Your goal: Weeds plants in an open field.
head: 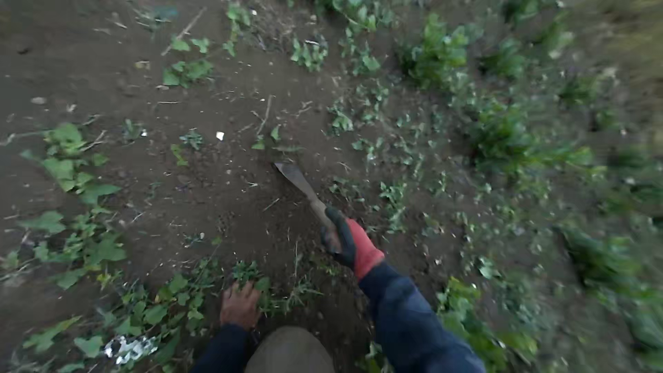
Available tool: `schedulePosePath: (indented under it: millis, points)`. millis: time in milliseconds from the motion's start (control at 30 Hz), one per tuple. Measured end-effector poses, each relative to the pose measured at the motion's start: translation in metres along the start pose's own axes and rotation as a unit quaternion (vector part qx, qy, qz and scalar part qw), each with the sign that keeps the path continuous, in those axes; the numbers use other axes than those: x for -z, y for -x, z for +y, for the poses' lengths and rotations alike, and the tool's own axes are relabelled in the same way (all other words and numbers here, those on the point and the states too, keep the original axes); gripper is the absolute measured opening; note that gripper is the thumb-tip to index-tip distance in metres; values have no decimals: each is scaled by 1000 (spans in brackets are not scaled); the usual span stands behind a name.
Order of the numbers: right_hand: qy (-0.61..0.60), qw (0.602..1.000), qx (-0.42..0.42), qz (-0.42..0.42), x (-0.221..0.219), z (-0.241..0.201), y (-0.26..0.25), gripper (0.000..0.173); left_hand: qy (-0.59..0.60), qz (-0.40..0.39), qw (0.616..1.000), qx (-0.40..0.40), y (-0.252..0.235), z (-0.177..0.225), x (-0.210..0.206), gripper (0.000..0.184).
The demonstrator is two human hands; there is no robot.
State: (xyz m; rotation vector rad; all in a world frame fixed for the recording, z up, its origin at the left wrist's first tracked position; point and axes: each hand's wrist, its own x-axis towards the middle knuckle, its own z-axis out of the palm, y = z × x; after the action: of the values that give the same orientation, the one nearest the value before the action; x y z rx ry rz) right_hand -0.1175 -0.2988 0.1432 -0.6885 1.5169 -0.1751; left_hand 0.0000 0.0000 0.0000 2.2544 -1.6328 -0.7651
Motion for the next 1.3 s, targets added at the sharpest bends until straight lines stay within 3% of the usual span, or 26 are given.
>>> schedulePosePath:
  millis: [100, 167, 233, 300, 400, 500, 600, 733, 867, 933, 1000, 1033, 1100, 1133, 1167, 1233, 1300]
  points:
    - [194, 971, 52, 129, 65, 14, 78, 44, -7, -30, 1000, 7, -1, 1, 0, 31]
    - [198, 963, 33, 182, 97, 34, 110, 44, -14, -59, 998, 12, -1, 2, 4, 30]
    - [181, 962, 15, 202, 112, 43, 107, 43, -29, -71, 997, 16, -5, 3, 6, 27]
    - [228, 956, 10, 184, 106, 33, 72, 41, -12, -88, 996, 28, -5, 7, 15, 28]
    - [318, 933, -23, 165, 85, -4, 21, 41, -19, -30, 999, 1, -8, 5, 15, 22]
    - [356, 922, -21, 147, 109, -12, 6, 40, -2, -85, 996, 32, -1, 12, 16, 32]
    - [369, 921, -24, 125, 117, -33, -3, 41, -32, -65, 997, 28, -3, 9, 13, 37]
    - [434, 895, 7, 100, 123, -66, 18, 43, -37, -80, 995, 36, -4, 15, 16, 38]
    - [590, 798, 76, 96, 139, -91, 72, 40, -32, -102, 993, 43, -8, 12, 23, 23]
    - [592, 795, 83, 107, 154, -83, 94, 37, -45, -225, 969, 95, -18, 20, 35, 30]
    - [549, 825, 84, 108, 169, -60, 108, 37, -56, -302, 944, 118, -21, 19, 39, 36]
    - [522, 842, 83, 109, 176, -41, 113, 37, -34, -265, 958, 101, -12, 14, 34, 34]
    - [469, 873, 87, 104, 189, -10, 115, 38, 23, -54, 998, -28, 5, 2, 10, 21]
    - [448, 883, 92, 104, 193, 4, 114, 39, 50, 10, 993, -110, 4, 4, 5, 20]
    - [430, 892, 92, 103, 196, 16, 113, 39, 58, 21, 981, -184, -1, 12, 5, 25]
    - [405, 905, 84, 95, 199, 33, 109, 40, 21, -76, 959, -272, -21, 36, 9, 51]
    - [385, 916, 73, 87, 202, 43, 105, 44, -35, -209, 934, -288, -45, 59, 2, 71]
